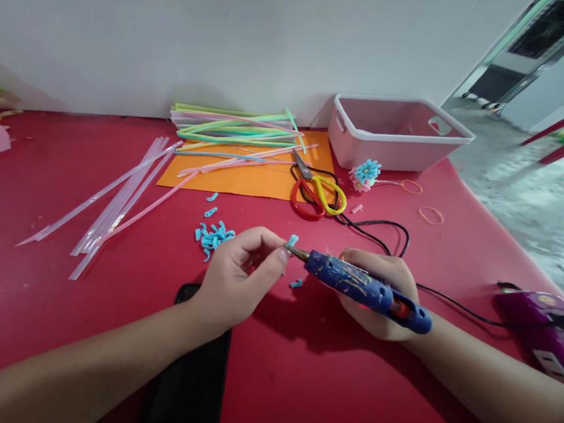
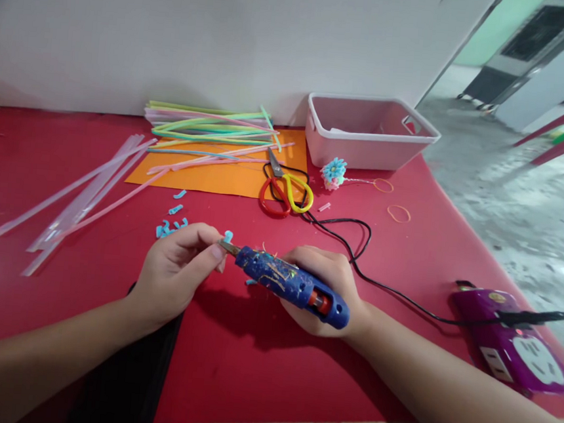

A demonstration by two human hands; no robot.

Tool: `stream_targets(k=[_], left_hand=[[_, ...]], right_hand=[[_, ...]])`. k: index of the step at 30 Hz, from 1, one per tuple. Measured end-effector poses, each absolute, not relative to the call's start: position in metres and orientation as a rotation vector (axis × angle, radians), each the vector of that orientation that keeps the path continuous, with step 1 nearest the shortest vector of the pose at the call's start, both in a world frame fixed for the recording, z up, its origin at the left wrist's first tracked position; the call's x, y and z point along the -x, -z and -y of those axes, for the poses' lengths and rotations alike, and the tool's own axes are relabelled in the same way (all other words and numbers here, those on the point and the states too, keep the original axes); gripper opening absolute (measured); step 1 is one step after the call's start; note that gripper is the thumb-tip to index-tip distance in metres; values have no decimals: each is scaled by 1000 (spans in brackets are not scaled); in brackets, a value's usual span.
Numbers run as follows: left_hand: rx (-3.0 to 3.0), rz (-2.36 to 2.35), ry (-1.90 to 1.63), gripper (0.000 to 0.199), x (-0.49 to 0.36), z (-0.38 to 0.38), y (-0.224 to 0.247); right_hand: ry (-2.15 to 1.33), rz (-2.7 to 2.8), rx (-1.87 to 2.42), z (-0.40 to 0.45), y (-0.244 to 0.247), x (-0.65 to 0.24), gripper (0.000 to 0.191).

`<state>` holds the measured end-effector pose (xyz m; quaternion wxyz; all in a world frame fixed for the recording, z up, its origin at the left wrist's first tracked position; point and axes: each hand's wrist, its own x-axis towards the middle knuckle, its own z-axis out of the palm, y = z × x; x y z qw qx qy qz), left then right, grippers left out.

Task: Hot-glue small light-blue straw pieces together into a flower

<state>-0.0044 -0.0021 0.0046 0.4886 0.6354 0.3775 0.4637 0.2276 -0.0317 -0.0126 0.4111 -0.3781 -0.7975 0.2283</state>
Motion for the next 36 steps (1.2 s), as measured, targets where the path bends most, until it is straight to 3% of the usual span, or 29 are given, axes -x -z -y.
stream_targets(k=[16,36], left_hand=[[-1572,-908,-1146,20,4,1,-3],[-1545,-933,-1127,15,3,2,-7]], right_hand=[[-578,1965,1027,32,15,-228,15],[-507,2005,979,33,11,-227,16]])
